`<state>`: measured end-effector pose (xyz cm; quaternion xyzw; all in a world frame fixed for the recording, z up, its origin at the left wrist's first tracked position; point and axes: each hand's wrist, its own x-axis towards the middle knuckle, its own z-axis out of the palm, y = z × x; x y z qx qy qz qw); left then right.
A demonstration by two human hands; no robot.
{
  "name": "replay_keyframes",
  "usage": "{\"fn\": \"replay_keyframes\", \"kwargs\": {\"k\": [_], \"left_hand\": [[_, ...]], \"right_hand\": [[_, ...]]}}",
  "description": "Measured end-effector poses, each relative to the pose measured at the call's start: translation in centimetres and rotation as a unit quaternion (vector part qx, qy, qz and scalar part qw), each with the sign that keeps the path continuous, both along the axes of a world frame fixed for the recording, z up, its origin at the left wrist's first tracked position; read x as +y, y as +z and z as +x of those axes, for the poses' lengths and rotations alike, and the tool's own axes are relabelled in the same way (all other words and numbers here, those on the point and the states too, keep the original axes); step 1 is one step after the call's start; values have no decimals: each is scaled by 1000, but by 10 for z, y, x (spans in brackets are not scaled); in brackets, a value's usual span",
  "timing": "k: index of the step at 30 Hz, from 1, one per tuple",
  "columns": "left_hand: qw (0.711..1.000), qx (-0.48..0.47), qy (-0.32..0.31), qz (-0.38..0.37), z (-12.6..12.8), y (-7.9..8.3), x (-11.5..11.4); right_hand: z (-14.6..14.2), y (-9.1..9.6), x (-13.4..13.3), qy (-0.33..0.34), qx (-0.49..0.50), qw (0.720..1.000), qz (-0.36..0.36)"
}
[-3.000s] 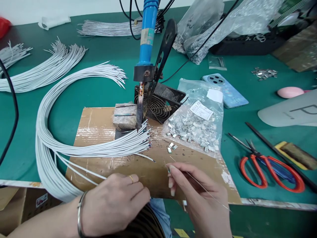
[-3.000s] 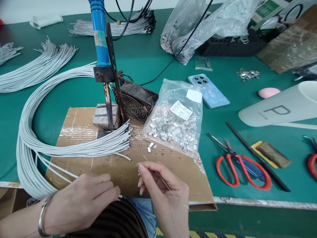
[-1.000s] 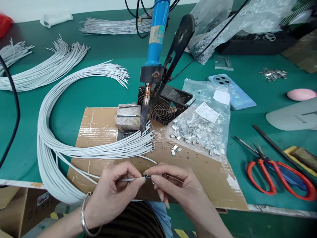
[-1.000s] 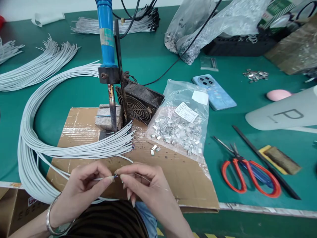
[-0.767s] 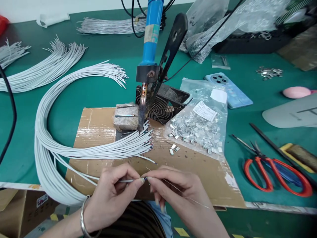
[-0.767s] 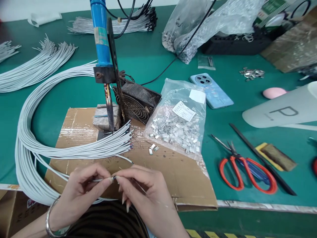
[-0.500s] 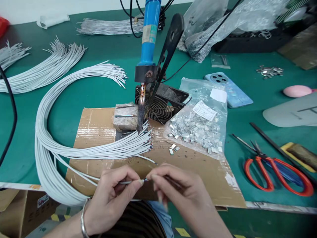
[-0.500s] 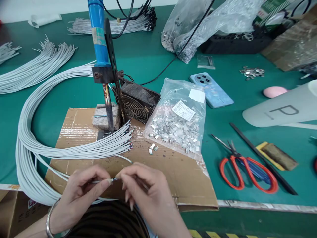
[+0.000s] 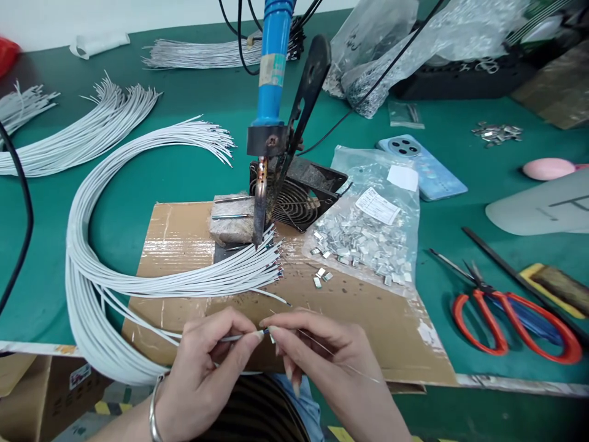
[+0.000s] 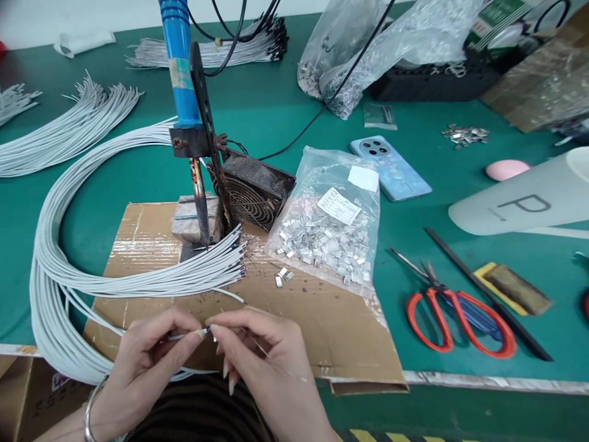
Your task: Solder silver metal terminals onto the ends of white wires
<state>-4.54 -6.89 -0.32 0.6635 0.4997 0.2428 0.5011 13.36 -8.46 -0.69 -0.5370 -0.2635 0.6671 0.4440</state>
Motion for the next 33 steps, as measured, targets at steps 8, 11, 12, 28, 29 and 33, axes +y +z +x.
{"fn": "replay_keyframes", "kwargs": {"k": [8,11,12,28,29,33], "left_hand": [[1000,10,3,8,2,0,-3],[999,4,18,-30,0,1,-2],[999,3,23,-37,0,1,-2],[999,-6,54,3,12,1,-7],[997,-25,69,-19,14,1,-7],[978,-118,117,-125,18,2,-4]], "right_hand": [[1,-9,1,-46,20,998,-29],[5,-16,1,-63,33,997,-32],[5,-17,1,-65,37,997,-34],[-23,-13,-14,-103,-30,994,17],[-27,-15,-17,-112,-50,992,29],[-34,-22,-20,-136,-137,975,111]]}}
